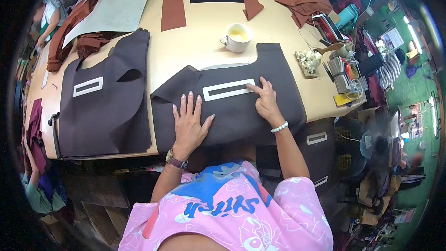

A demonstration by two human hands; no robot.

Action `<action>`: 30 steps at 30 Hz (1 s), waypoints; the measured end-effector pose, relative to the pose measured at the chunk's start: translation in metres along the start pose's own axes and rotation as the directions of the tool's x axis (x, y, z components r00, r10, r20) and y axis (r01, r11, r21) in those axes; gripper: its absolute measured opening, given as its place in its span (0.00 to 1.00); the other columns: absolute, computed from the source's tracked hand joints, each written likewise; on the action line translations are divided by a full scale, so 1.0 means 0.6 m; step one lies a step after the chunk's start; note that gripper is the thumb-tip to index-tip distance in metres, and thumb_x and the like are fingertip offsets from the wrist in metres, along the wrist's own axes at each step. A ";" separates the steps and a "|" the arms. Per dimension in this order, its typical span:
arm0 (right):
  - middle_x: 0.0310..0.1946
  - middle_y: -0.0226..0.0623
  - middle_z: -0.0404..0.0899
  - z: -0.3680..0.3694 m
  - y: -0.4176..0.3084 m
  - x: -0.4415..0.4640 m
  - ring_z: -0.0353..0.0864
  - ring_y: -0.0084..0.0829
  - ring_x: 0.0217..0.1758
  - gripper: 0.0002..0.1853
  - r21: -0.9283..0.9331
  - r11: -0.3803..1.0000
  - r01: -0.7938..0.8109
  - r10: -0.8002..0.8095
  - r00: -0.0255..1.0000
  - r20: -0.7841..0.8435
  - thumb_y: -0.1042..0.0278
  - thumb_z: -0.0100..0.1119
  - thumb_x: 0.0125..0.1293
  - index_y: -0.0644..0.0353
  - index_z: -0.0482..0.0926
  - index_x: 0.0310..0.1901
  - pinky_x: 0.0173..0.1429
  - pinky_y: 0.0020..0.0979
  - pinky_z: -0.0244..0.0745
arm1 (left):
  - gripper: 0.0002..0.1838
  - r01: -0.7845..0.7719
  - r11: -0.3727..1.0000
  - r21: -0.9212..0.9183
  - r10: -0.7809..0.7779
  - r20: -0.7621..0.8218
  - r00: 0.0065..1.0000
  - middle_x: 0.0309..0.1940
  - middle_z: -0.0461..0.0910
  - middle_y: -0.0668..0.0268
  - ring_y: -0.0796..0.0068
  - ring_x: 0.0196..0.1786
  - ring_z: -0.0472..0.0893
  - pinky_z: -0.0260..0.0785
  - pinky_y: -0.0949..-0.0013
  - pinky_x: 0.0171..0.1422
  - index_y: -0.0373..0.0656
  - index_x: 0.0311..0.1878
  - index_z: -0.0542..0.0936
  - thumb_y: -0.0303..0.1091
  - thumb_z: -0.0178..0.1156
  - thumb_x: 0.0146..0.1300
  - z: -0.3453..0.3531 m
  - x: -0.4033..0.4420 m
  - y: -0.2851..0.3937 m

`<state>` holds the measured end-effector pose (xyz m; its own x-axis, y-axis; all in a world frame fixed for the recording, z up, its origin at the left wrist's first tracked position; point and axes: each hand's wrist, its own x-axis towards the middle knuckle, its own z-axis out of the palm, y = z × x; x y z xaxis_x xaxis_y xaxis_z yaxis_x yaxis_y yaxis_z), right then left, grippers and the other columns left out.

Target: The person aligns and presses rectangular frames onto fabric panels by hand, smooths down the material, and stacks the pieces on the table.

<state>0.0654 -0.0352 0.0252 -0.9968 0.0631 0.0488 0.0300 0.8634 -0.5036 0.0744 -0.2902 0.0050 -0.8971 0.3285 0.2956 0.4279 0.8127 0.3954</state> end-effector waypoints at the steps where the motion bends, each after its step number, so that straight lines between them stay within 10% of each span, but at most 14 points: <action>1: 0.66 0.56 0.53 0.004 -0.006 0.002 0.50 0.56 0.70 0.32 -0.116 0.993 -0.035 0.039 0.999 0.033 0.84 0.40 0.49 0.49 0.72 0.58 0.70 0.56 0.43 | 0.33 -0.001 1.000 0.004 0.001 0.000 1.000 0.66 0.57 0.48 0.49 0.69 0.54 0.45 0.40 0.68 0.37 0.63 0.65 0.50 0.55 0.60 0.000 0.001 0.000; 10: 0.68 0.45 0.52 0.021 -0.023 -0.002 0.48 0.53 0.71 0.24 -0.705 0.707 -0.055 0.033 0.998 -0.045 0.69 0.41 0.64 0.54 0.63 0.64 0.69 0.60 0.42 | 0.33 -0.016 1.000 0.015 0.016 -0.005 1.000 0.66 0.57 0.49 0.49 0.69 0.54 0.45 0.40 0.68 0.37 0.63 0.65 0.50 0.54 0.61 0.000 -0.002 -0.002; 30: 0.69 0.41 0.50 0.006 -0.023 0.005 0.45 0.49 0.72 0.31 -0.836 0.540 0.094 -0.031 0.995 0.092 0.70 0.44 0.64 0.45 0.52 0.69 0.72 0.55 0.35 | 0.33 0.032 0.945 -0.327 -0.085 -0.149 0.985 0.66 0.55 0.46 0.46 0.69 0.54 0.47 0.49 0.70 0.36 0.66 0.60 0.40 0.57 0.60 -0.016 -0.008 -0.011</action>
<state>0.0619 -0.0488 0.0292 -0.9998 -0.0102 -0.0154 -0.0161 0.8909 0.4540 0.0766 -0.3018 0.0093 -0.9037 0.1828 0.3871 0.4114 0.6211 0.6671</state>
